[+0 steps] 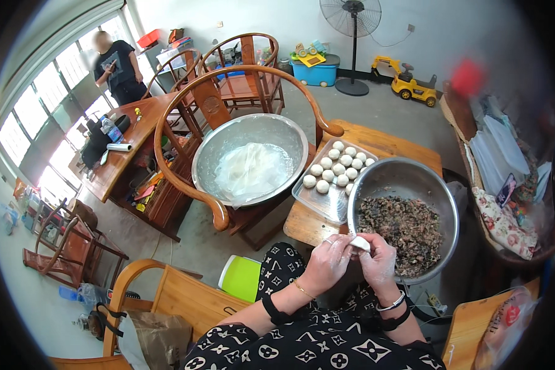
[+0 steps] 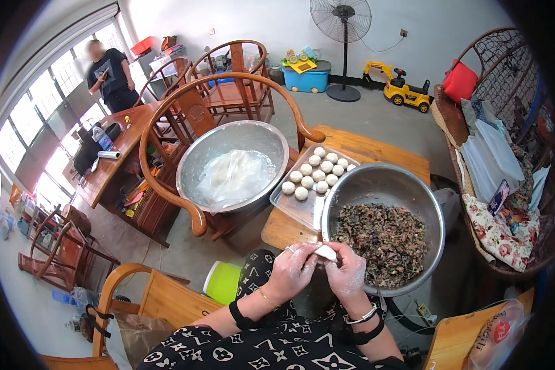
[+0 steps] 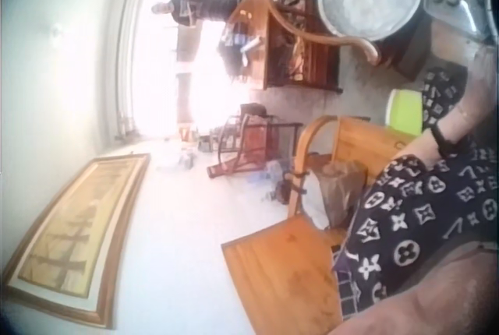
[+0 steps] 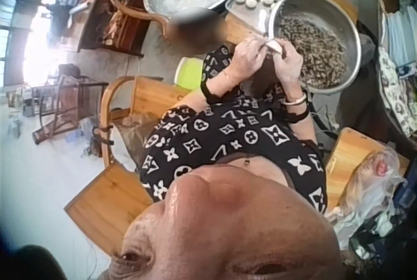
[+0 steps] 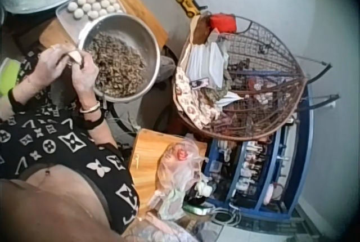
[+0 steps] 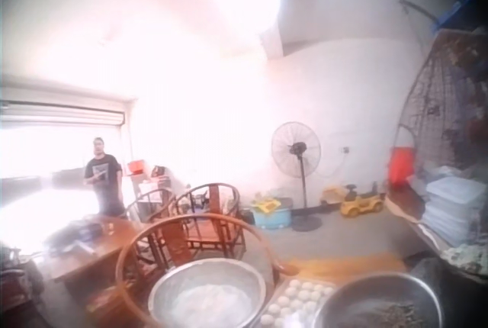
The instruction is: The person forms dumplings by hand, flattening dough balls, scooping meat filling into them, and sealing the edges. Completed dumplings are placed on a tray. The person occasionally wipes hands on a cloth and adjusts the filling bowl.
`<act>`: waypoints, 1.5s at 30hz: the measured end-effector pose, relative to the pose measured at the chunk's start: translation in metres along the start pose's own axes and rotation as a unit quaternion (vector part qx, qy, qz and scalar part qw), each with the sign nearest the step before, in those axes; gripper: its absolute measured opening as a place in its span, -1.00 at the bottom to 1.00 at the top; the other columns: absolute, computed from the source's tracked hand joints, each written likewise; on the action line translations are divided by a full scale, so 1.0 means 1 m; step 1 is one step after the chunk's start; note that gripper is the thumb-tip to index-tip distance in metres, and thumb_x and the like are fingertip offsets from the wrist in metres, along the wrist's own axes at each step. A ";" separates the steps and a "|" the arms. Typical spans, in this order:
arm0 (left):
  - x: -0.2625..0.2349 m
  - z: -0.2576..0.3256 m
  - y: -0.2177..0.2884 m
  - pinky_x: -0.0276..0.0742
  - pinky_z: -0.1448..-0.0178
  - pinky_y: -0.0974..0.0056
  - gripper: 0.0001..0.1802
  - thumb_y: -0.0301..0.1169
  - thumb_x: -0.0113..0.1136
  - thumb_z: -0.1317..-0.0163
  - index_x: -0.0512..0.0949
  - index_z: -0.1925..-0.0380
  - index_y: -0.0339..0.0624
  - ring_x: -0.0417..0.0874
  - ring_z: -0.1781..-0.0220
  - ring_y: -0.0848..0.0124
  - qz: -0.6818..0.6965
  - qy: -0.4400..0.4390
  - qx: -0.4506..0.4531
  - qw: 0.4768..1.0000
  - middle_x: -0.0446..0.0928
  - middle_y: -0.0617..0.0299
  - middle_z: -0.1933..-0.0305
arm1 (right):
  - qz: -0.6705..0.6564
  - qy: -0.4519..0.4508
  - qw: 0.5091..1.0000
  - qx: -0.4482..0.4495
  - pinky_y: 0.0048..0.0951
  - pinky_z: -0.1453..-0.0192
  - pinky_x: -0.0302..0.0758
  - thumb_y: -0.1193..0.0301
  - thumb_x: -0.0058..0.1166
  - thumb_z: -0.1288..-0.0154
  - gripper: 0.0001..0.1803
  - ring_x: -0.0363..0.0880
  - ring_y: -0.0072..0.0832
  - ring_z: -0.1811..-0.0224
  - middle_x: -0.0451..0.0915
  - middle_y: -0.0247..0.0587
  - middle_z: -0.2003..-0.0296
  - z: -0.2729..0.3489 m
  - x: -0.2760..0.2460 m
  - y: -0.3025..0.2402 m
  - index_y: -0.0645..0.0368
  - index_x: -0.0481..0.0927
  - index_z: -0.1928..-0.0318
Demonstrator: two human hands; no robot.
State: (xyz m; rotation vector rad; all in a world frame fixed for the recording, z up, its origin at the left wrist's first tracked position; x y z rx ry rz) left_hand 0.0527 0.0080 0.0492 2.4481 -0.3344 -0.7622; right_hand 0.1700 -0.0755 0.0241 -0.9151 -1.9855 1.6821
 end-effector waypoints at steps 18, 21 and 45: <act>0.002 0.002 -0.004 0.62 0.01 0.10 -0.70 -0.58 0.27 -0.18 0.59 0.05 -0.31 0.68 0.11 0.03 -0.048 -0.011 0.008 0.999 0.64 -0.04 0.15 | 0.345 -0.065 0.926 -0.135 -0.32 0.14 0.63 0.64 0.15 -0.17 -0.66 0.75 -0.16 0.26 0.69 0.08 0.28 0.000 0.011 -0.029 0.27 0.60 0.00; 0.001 -0.003 -0.004 0.62 0.02 0.09 -0.70 -0.57 0.27 -0.18 0.59 0.05 -0.30 0.68 0.12 0.02 -0.040 0.005 -0.018 0.999 0.64 -0.04 0.15 | 0.248 -0.043 0.965 -0.069 -0.20 0.14 0.63 0.57 0.16 -0.20 -0.68 0.71 0.02 0.26 0.69 0.09 0.28 -0.004 0.003 -0.022 0.28 0.60 0.00; -0.003 -0.004 -0.002 0.63 0.10 0.12 -0.70 -0.55 0.30 -0.21 0.58 0.04 -0.31 0.69 0.16 0.05 -0.022 0.028 -0.009 0.999 0.63 -0.04 0.16 | 0.191 -0.009 0.975 -0.117 -0.37 0.29 0.60 0.60 0.14 -0.22 -0.80 0.74 -0.32 0.38 0.69 0.00 0.43 -0.002 0.004 -0.021 0.30 0.65 0.13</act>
Point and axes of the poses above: each hand's wrist, its own z-axis away from the middle knuckle, its own x-axis out of the palm, y = z × x, the point moved 6 cm from there along -z, towards the middle knuckle
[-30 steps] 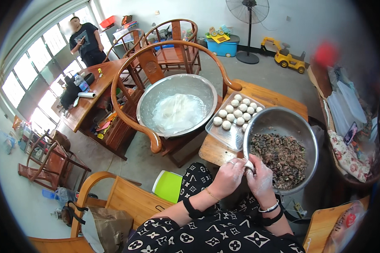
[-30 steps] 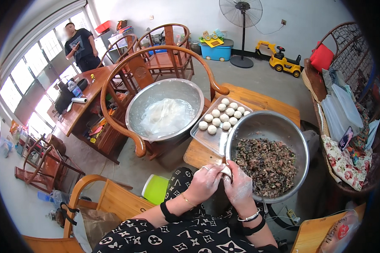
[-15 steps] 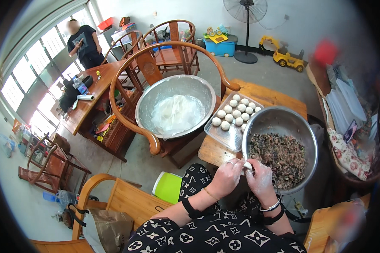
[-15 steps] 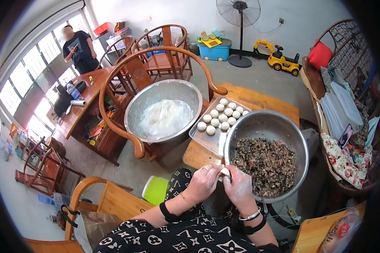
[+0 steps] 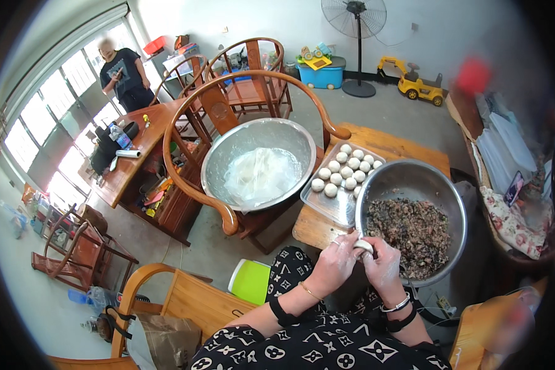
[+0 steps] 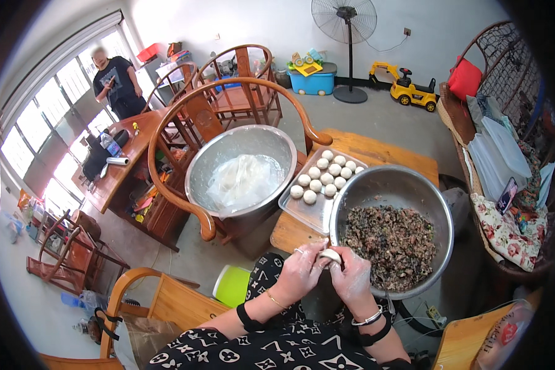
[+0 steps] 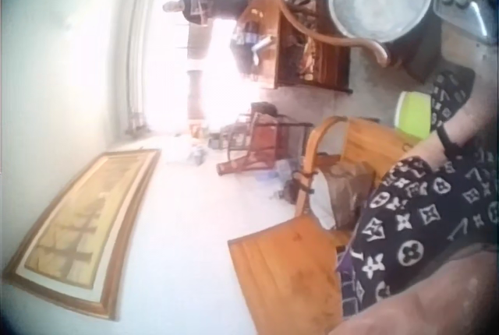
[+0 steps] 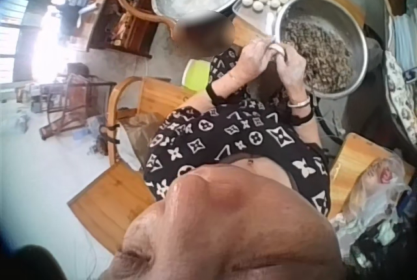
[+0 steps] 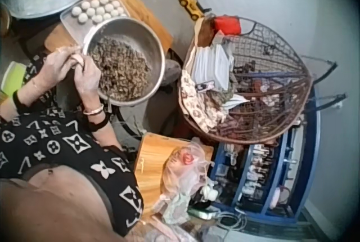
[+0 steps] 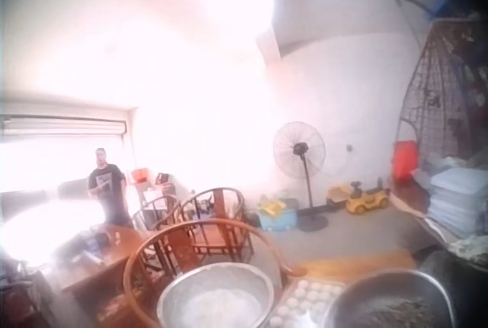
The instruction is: The person forms dumplings by hand, flattening dough balls, scooping meat filling into them, and sealing the edges. Completed dumplings are placed on a tray. The person occasionally wipes hands on a cloth and adjusts the filling bowl.
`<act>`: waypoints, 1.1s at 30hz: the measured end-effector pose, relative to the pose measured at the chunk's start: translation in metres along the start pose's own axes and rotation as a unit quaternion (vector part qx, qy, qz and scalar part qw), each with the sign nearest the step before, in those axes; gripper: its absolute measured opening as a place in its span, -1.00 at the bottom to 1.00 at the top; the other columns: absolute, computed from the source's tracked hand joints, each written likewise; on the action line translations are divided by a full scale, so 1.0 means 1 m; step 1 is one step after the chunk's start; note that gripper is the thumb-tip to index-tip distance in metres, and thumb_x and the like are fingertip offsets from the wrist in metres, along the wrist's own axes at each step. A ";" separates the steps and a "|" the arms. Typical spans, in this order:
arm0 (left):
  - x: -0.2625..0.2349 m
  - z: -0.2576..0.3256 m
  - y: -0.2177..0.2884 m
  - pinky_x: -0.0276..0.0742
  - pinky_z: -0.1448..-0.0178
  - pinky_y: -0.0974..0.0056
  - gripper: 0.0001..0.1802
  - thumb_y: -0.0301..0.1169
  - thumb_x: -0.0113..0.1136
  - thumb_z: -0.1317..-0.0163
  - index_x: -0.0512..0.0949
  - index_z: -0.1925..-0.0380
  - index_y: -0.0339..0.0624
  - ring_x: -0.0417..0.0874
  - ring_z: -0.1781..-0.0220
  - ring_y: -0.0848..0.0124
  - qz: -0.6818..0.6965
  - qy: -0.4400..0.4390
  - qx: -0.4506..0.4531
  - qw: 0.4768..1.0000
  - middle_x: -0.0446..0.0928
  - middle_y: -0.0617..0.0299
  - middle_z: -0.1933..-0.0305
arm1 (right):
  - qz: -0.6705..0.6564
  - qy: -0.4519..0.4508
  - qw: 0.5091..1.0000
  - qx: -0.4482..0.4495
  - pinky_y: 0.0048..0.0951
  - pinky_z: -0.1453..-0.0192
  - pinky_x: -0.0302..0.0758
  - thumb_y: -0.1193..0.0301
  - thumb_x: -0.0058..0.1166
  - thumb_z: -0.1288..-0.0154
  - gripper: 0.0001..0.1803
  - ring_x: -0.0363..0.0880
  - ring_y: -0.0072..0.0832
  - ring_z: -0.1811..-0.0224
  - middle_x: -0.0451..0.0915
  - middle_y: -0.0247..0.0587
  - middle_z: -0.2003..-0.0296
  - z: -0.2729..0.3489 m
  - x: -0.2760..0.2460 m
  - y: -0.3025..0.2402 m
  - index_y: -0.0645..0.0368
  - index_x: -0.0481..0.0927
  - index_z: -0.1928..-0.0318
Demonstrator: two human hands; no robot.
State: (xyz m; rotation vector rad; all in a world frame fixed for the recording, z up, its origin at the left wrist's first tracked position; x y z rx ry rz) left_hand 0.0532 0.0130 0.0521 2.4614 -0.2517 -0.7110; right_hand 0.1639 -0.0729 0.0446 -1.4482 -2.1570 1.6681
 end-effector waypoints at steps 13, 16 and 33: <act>0.004 0.009 0.000 0.63 0.03 0.14 -0.67 -0.55 0.13 -0.24 0.56 -0.02 -0.38 0.66 0.12 0.09 -0.023 -0.060 0.022 0.998 0.60 -0.06 0.16 | 0.008 -0.035 0.999 0.040 -0.20 0.18 0.62 0.57 0.15 -0.20 -0.74 0.72 -0.02 0.27 0.68 0.08 0.32 0.002 -0.002 0.005 0.23 0.62 0.07; 0.004 0.006 -0.004 0.64 0.10 0.15 -0.67 -0.54 0.17 -0.21 0.57 0.00 -0.37 0.67 0.14 0.10 -0.061 -0.082 0.039 0.994 0.60 -0.04 0.20 | 0.028 -0.044 0.998 0.044 -0.19 0.16 0.61 0.58 0.13 -0.22 -0.74 0.70 -0.01 0.26 0.68 0.06 0.32 -0.003 0.000 -0.007 0.22 0.62 0.05; 0.002 0.008 -0.003 0.64 0.07 0.14 -0.62 -0.54 0.21 -0.20 0.55 -0.06 -0.34 0.68 0.14 0.10 -0.044 -0.080 0.034 0.995 0.62 -0.01 0.15 | 0.076 -0.042 0.996 -0.013 -0.28 0.28 0.59 0.57 0.16 -0.21 -0.80 0.71 -0.11 0.38 0.66 0.09 0.39 0.001 0.003 -0.007 0.25 0.65 0.13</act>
Point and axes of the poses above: each hand's wrist, its own z-axis away from the middle knuckle, its own x-axis out of the palm, y = z × x, the point moved 6 cm from there along -z, towards the middle knuckle
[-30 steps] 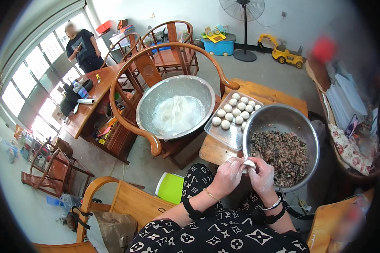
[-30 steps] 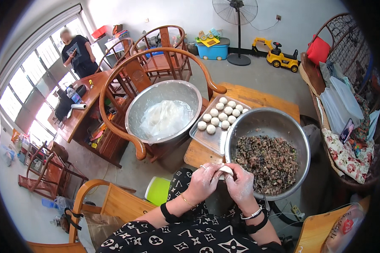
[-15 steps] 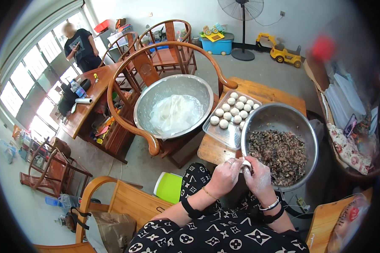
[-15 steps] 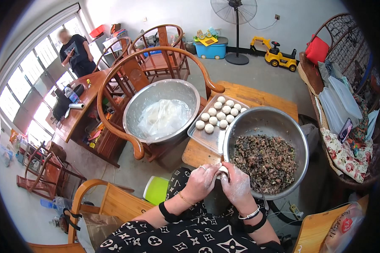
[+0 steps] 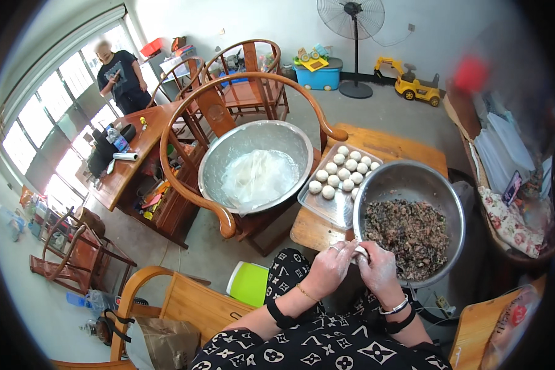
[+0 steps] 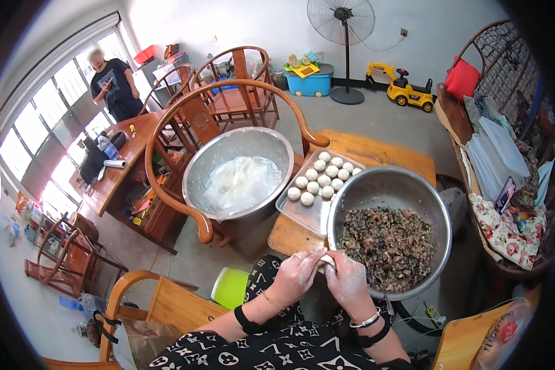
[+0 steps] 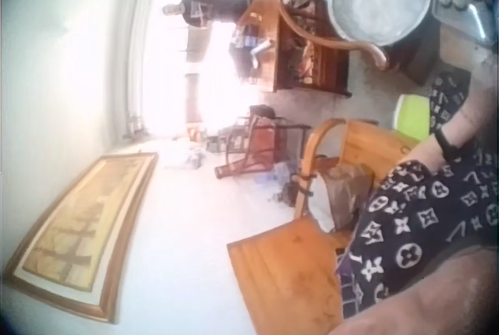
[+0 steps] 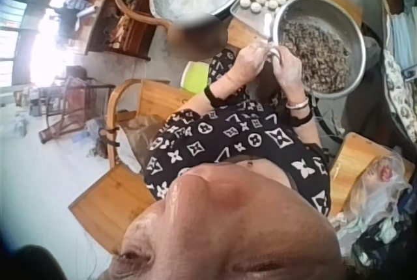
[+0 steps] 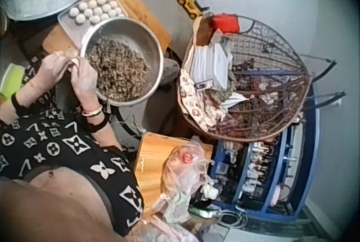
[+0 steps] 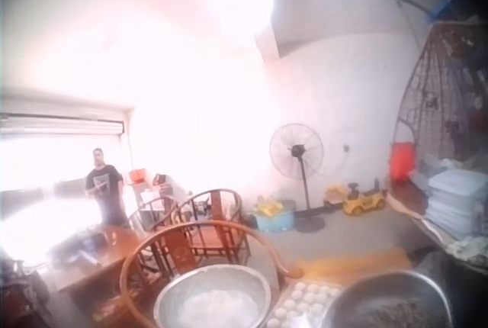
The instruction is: The person forms dumplings by hand, flattening dough balls, scooping meat filling into them, and sealing the edges. Completed dumplings are placed on a tray. The person occasionally wipes hands on a cloth and adjusts the filling bowl.
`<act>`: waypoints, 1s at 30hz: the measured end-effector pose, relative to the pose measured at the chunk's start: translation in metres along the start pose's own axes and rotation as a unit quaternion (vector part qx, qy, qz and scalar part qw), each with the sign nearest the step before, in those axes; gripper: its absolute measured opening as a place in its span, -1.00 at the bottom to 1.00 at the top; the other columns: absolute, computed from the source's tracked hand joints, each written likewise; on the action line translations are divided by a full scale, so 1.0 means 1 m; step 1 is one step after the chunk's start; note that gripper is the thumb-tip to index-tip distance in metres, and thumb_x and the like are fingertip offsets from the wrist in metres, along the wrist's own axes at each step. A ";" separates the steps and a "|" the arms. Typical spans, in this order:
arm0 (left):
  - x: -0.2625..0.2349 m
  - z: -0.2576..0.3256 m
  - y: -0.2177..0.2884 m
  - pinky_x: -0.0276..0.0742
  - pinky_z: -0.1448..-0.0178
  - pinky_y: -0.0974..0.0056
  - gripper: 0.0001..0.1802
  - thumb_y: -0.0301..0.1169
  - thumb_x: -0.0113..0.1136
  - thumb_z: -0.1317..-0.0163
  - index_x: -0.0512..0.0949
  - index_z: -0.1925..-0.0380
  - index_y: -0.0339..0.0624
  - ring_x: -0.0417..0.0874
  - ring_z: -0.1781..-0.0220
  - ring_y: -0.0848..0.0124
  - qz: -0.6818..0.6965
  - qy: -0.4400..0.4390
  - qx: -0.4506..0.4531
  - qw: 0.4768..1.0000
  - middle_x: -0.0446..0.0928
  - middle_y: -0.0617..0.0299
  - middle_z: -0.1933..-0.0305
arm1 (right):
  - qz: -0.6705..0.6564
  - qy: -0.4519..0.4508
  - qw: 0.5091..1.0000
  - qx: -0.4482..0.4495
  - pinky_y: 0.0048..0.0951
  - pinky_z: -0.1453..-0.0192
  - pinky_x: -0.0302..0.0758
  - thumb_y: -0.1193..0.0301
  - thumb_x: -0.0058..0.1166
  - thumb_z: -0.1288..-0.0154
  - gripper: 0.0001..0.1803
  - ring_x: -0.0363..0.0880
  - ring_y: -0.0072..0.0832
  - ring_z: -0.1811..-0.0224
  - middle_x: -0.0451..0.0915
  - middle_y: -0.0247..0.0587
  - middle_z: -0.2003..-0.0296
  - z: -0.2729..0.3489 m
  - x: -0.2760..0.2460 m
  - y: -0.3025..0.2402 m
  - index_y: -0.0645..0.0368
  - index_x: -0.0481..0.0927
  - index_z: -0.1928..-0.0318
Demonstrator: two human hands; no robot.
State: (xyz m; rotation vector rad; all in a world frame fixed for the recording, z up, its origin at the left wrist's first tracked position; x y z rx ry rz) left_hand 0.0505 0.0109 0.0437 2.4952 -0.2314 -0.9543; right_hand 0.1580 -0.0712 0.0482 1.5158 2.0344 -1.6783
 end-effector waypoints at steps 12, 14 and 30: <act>-0.002 -0.001 -0.002 0.63 0.12 0.13 -0.64 -0.56 0.24 -0.16 0.56 -0.01 -0.35 0.68 0.21 0.09 -0.006 0.002 -0.005 1.000 0.62 -0.03 0.21 | -0.015 -0.029 0.999 0.015 -0.13 0.17 0.60 0.55 0.14 -0.21 -0.76 0.67 0.05 0.28 0.67 0.08 0.33 -0.001 0.000 -0.003 0.23 0.61 0.08; -0.007 -0.010 0.008 0.64 0.11 0.17 -0.59 -0.58 0.17 -0.16 0.54 -0.07 -0.35 0.67 0.18 0.12 0.017 0.024 -0.014 0.999 0.61 -0.01 0.19 | -0.069 -0.021 0.996 0.057 -0.14 0.17 0.60 0.55 0.13 -0.21 -0.78 0.67 0.05 0.29 0.66 0.10 0.33 0.001 -0.002 0.002 0.22 0.62 0.10; -0.001 0.000 -0.001 0.62 0.14 0.12 -0.71 -0.57 0.28 -0.22 0.57 0.04 -0.31 0.68 0.24 0.06 0.025 0.008 -0.026 0.999 0.61 -0.02 0.27 | -0.054 0.009 0.998 0.036 -0.15 0.09 0.62 0.57 0.13 -0.20 -0.69 0.70 0.02 0.21 0.69 0.10 0.26 0.001 -0.005 -0.003 0.25 0.61 0.02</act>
Point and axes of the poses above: each hand's wrist, its own z-axis away from the middle knuckle, its own x-axis out of the palm, y = z × x, the point moved 6 cm from there along -z, towards the middle knuckle
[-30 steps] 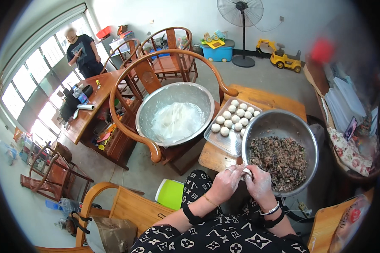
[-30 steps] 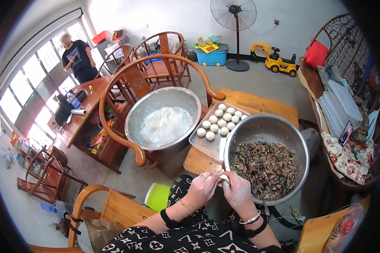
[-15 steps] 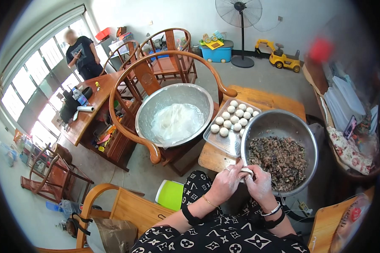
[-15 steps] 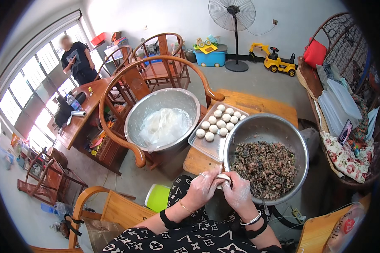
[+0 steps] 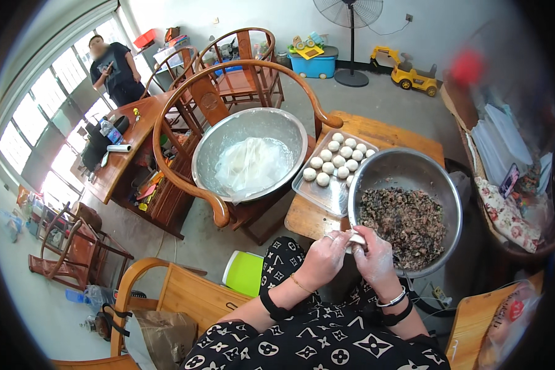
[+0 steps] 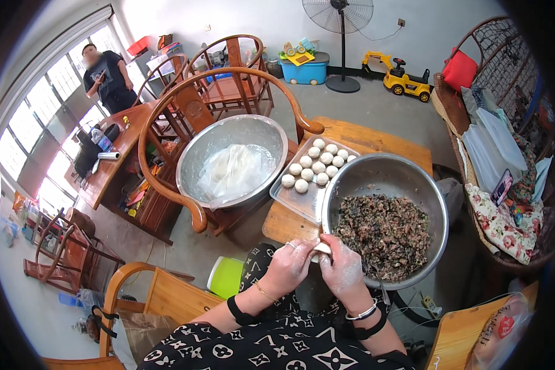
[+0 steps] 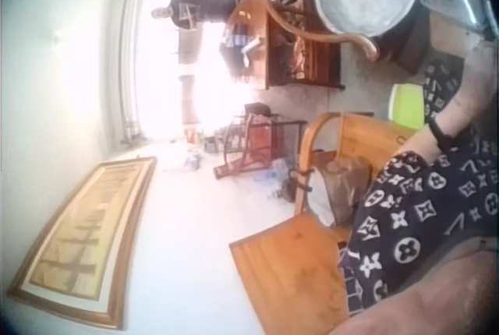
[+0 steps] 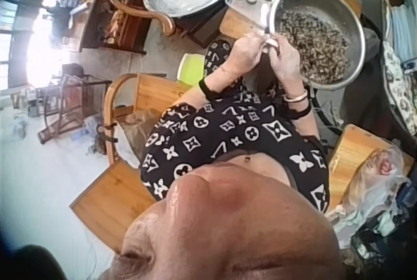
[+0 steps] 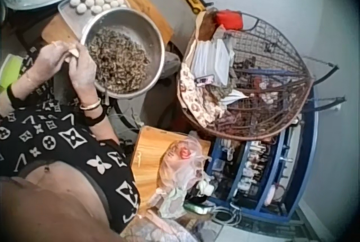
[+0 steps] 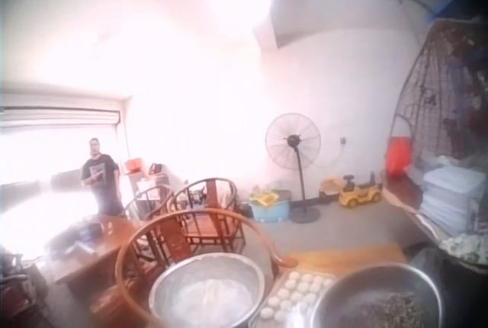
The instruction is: The person forms dumplings by hand, flattening dough balls, scooping meat filling into them, and sealing the edges. Completed dumplings are placed on a tray. The person occasionally wipes hands on a cloth and adjusts the filling bowl.
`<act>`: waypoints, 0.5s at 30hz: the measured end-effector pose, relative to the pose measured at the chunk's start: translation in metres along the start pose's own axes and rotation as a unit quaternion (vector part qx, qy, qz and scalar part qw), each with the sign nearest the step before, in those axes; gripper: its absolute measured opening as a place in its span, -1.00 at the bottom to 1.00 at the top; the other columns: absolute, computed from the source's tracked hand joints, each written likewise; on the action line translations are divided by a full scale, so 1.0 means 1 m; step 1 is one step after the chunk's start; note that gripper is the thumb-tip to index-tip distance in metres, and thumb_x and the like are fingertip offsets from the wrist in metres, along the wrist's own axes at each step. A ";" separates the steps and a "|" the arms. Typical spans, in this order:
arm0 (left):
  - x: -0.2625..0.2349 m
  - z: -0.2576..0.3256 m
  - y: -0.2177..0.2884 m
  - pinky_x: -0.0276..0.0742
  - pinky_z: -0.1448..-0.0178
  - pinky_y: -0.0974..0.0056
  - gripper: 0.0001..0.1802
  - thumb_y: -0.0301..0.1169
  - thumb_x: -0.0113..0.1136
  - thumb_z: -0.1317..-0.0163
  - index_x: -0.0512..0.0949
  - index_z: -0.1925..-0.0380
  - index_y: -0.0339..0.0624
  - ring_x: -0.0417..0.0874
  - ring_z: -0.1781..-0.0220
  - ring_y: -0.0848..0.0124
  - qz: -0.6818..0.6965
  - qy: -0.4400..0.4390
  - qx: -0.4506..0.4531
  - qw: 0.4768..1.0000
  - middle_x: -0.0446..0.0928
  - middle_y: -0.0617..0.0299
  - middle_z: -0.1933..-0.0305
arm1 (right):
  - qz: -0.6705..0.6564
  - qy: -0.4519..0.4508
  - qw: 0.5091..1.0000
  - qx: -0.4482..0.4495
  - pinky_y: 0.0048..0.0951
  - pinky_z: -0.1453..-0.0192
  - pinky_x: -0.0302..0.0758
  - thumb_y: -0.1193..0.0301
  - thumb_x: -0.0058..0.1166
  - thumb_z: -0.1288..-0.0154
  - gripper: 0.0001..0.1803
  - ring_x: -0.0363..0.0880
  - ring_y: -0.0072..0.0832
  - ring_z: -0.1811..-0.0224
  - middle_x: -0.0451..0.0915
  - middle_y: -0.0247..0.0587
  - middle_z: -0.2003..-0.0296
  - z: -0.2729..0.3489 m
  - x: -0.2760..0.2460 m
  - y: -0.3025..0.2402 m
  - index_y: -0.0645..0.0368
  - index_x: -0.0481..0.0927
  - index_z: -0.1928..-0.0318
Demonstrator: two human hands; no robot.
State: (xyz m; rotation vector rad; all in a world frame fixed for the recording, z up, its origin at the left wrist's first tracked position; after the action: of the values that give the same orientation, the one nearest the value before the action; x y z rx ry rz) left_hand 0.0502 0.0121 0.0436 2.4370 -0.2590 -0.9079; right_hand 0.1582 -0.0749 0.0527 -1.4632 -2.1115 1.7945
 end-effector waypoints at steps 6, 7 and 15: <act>0.000 -0.002 0.004 0.62 0.13 0.11 -0.69 -0.53 0.22 -0.23 0.56 0.01 -0.34 0.67 0.22 0.07 -0.015 0.028 0.010 0.999 0.60 -0.02 0.23 | 0.002 -0.017 1.000 0.014 -0.16 0.10 0.62 0.55 0.16 -0.20 -0.73 0.70 0.01 0.22 0.68 0.10 0.28 0.001 0.002 0.007 0.25 0.61 0.06; 0.000 -0.001 0.002 0.62 0.13 0.10 -0.73 -0.53 0.25 -0.22 0.56 0.07 -0.32 0.67 0.23 0.06 -0.006 0.025 0.001 1.000 0.61 -0.03 0.24 | -0.026 -0.008 0.999 0.035 -0.16 0.10 0.62 0.55 0.16 -0.20 -0.73 0.70 0.01 0.22 0.68 0.11 0.28 0.002 0.001 0.009 0.25 0.61 0.06; 0.001 0.001 -0.001 0.63 0.15 0.12 -0.79 -0.54 0.28 -0.21 0.58 0.13 -0.29 0.69 0.23 0.06 -0.030 -0.012 -0.005 0.999 0.63 -0.02 0.25 | 0.012 -0.025 1.000 -0.014 -0.19 0.19 0.61 0.56 0.17 -0.22 -0.74 0.70 0.01 0.30 0.68 0.09 0.33 0.003 0.002 0.004 0.24 0.61 0.06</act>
State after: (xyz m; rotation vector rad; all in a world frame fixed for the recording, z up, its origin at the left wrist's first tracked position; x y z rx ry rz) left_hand 0.0505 0.0119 0.0421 2.4373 -0.1888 -0.9629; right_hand 0.1578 -0.0761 0.0478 -1.4716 -2.1605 1.8358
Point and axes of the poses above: each hand's wrist, its own z-axis away from the middle knuckle, its own x-axis out of the palm, y = z × x, the point moved 6 cm from there along -z, towards the middle knuckle
